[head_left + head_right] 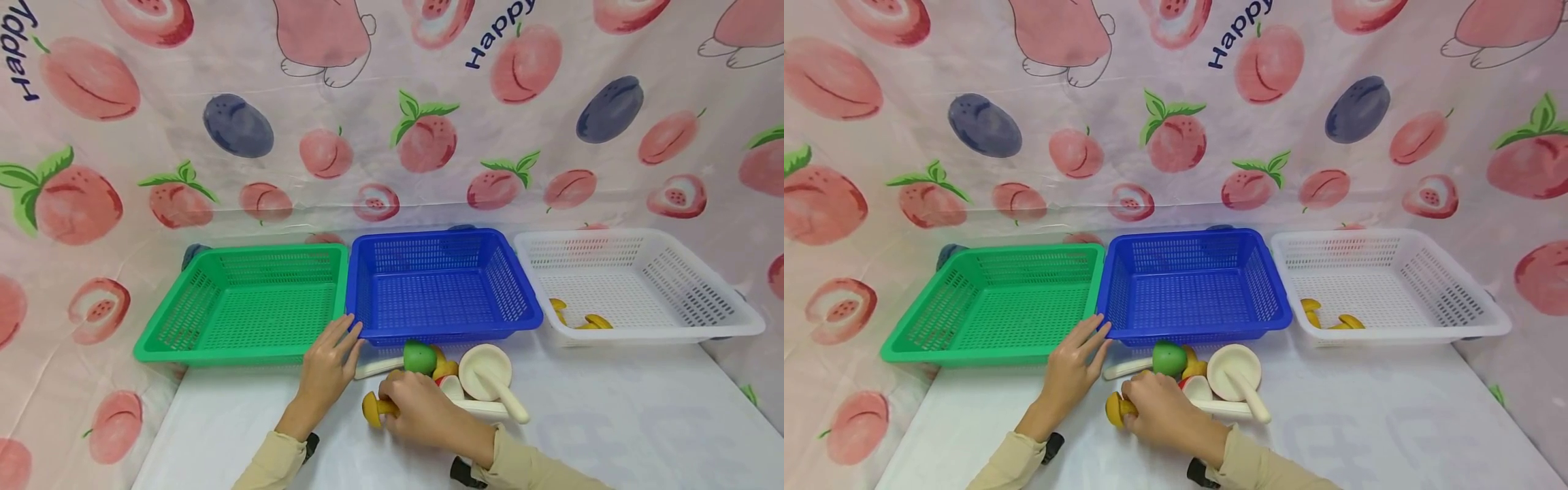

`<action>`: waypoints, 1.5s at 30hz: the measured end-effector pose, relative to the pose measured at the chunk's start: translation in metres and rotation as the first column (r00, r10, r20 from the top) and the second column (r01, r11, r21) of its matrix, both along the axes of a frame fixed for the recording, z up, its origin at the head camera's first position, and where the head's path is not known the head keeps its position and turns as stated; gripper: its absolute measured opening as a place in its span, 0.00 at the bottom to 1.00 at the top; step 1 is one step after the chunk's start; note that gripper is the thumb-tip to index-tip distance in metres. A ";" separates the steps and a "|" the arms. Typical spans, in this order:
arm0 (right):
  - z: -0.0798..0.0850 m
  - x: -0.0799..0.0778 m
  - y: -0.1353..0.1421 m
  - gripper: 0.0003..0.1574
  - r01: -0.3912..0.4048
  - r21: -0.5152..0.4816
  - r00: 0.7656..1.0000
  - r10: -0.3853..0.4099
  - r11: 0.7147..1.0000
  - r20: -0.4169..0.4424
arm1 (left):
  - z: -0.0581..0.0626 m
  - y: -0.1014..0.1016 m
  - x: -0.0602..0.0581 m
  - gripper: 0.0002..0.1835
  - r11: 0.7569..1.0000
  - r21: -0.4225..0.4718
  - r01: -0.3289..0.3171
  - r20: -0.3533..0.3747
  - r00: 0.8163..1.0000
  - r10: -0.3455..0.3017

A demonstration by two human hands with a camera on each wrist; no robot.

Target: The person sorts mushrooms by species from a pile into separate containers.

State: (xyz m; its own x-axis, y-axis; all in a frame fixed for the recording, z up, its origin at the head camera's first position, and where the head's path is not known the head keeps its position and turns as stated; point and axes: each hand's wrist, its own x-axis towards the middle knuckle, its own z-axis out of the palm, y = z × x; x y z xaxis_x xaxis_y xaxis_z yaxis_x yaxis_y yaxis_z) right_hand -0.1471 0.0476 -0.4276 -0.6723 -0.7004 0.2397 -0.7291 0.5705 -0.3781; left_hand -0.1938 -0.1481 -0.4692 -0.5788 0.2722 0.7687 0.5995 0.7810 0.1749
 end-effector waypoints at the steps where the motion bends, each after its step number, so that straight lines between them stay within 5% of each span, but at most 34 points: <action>1: 0.003 0.000 0.001 0.09 0.002 -0.024 1.000 -0.002 1.000 0.015 | 0.000 0.000 0.000 0.16 1.000 0.000 0.001 -0.002 1.000 -0.001; 7: 0.021 -0.002 0.011 0.08 0.027 -0.108 0.996 -0.017 0.994 0.088 | 0.000 0.000 -0.002 0.17 1.000 -0.001 0.010 -0.021 1.000 -0.010; 30: 0.067 -0.008 0.061 0.09 0.121 -0.228 0.987 -0.091 0.966 0.136 | -0.001 -0.001 -0.002 0.16 1.000 -0.013 -0.008 -0.001 1.000 0.008; 45: 0.077 -0.025 0.104 0.10 0.226 -0.288 0.973 -0.201 0.931 0.112 | -0.002 -0.001 -0.002 0.16 1.000 -0.009 -0.005 -0.005 1.000 0.005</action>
State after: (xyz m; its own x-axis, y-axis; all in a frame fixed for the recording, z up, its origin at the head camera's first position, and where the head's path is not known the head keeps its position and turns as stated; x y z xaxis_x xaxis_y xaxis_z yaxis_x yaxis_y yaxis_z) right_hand -0.1718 0.1515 -0.3501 -0.8234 -0.4432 0.3543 -0.5633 0.5624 -0.6053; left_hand -0.1959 -0.1490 -0.4714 -0.5762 0.2762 0.7692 0.5964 0.7856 0.1646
